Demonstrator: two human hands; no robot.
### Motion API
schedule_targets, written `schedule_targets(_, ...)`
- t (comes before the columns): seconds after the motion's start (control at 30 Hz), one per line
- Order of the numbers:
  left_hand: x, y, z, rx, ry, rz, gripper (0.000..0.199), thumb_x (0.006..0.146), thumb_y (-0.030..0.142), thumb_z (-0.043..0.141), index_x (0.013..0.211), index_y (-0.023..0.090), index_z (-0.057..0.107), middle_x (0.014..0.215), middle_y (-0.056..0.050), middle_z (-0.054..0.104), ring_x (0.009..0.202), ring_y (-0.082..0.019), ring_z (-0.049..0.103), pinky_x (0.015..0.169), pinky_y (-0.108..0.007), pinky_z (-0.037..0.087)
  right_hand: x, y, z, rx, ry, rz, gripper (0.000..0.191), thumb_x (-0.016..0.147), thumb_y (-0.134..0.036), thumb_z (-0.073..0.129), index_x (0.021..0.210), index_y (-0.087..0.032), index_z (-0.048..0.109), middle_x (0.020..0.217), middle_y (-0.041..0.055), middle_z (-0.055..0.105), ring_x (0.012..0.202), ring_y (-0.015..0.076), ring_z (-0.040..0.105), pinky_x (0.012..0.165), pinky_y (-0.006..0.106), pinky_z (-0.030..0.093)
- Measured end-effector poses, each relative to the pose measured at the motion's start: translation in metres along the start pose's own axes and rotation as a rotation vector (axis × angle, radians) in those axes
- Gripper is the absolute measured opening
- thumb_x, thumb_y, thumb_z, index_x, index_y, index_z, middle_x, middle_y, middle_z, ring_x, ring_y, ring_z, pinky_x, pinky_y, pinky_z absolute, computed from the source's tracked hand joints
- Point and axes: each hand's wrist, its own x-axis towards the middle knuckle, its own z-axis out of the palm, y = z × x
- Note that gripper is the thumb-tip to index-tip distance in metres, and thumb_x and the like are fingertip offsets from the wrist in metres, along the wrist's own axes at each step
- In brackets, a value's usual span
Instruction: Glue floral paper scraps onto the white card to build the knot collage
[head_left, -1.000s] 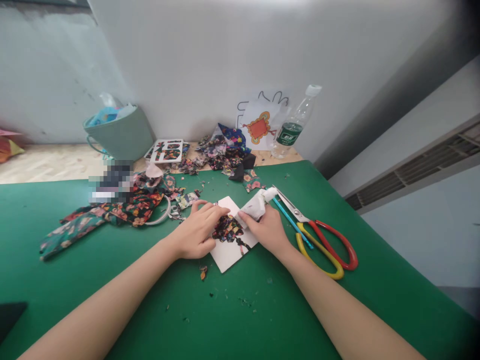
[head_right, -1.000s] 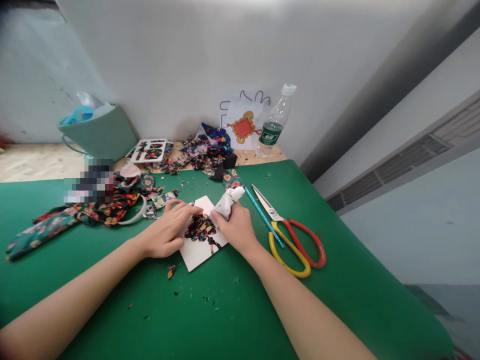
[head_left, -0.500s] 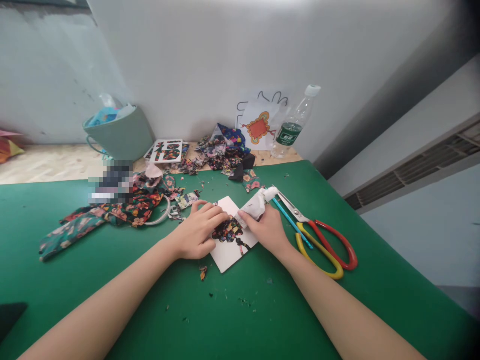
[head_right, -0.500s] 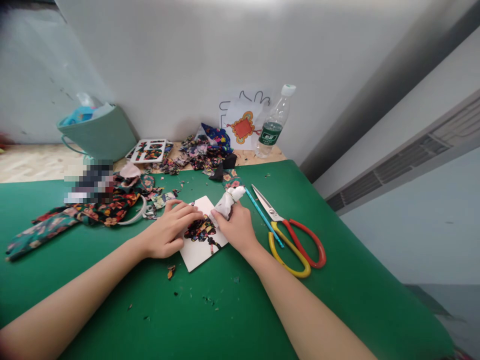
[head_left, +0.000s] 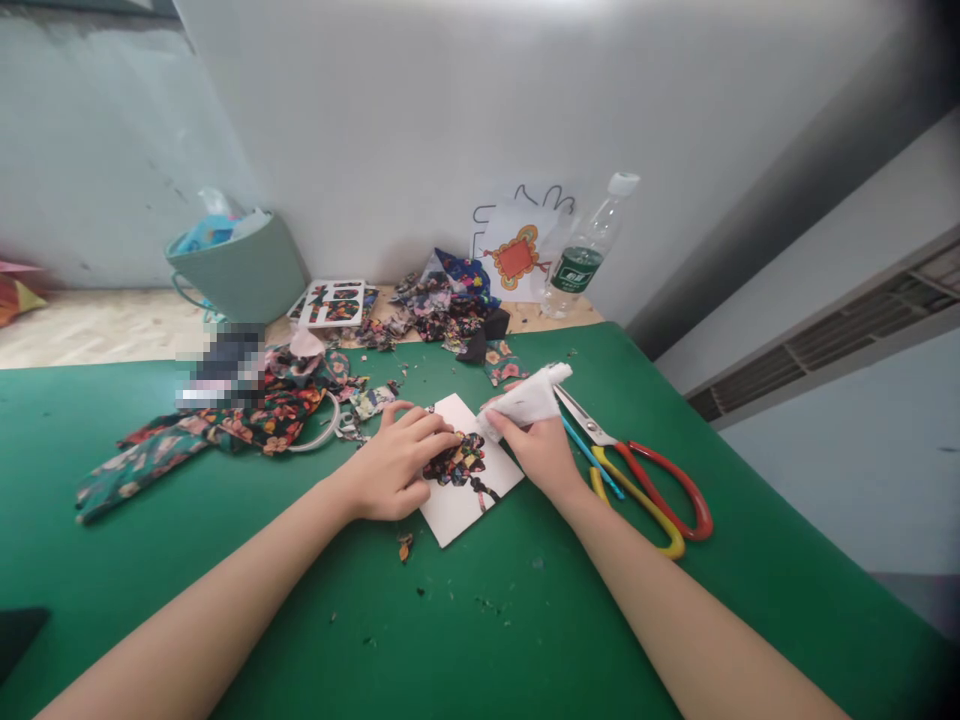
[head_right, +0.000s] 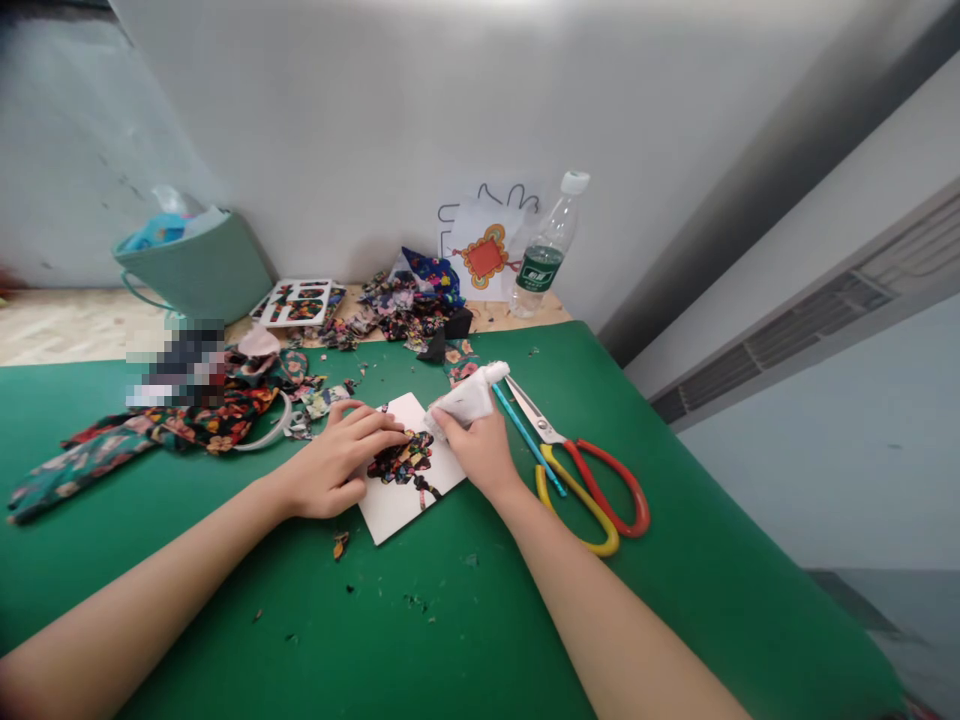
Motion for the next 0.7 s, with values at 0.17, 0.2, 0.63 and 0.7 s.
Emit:
schedule_targets(0.17,0.0,0.0002,-0.0002,-0.008,-0.003,0.003,0.063,0.055,0.02,0.041,0.118,0.019,0.042,0.11,-0.01,0.049,0.098,-0.026,0.042,0.094,-0.047,0.017,0.0072,0.0006,-0.0021,0.066,-0.18,-0.003,0.018,0.078,-0.03,0.049,0.085,-0.02,0.062,0.095,0.004,0.064,0.1,0.0216,0.054,0.096,0.04,0.033)
schedule_targets(0.2,0.0,0.0001,0.0,-0.011,-0.003,0.003,0.062,0.055,0.02,0.04,0.118,0.019,0.042,0.109,-0.01,0.049,0.098,-0.027,0.042,0.094,-0.047,0.017,0.0077,-0.0006,-0.0021,0.061,-0.221,-0.004,0.018,0.078,-0.029,0.049,0.086,-0.019,0.062,0.099,0.0045,0.063,0.103,0.0217,0.052,0.097,0.039,0.031)
schedule_targets(0.63,0.0005,-0.0013,0.0018,-0.03,0.021,0.013,0.058,0.059,0.021,0.039,0.118,0.02,0.042,0.11,-0.008,0.048,0.098,-0.027,0.043,0.093,-0.048,0.019,0.0106,-0.0044,0.0009,-0.025,-0.289,-0.035,0.034,0.079,-0.028,0.047,0.111,-0.017,0.052,0.113,0.0074,0.057,0.105,0.0216,0.051,0.094,0.038,0.036)
schedule_targets(0.7,0.0004,-0.0011,0.0017,-0.028,0.017,0.015,0.06,0.059,0.021,0.039,0.118,0.02,0.042,0.111,-0.009,0.048,0.098,-0.027,0.042,0.093,-0.049,0.019,0.0107,-0.0041,0.0009,-0.045,-0.295,-0.05,0.03,0.079,-0.028,0.047,0.107,-0.017,0.054,0.112,0.0067,0.058,0.105,0.0213,0.052,0.095,0.038,0.035)
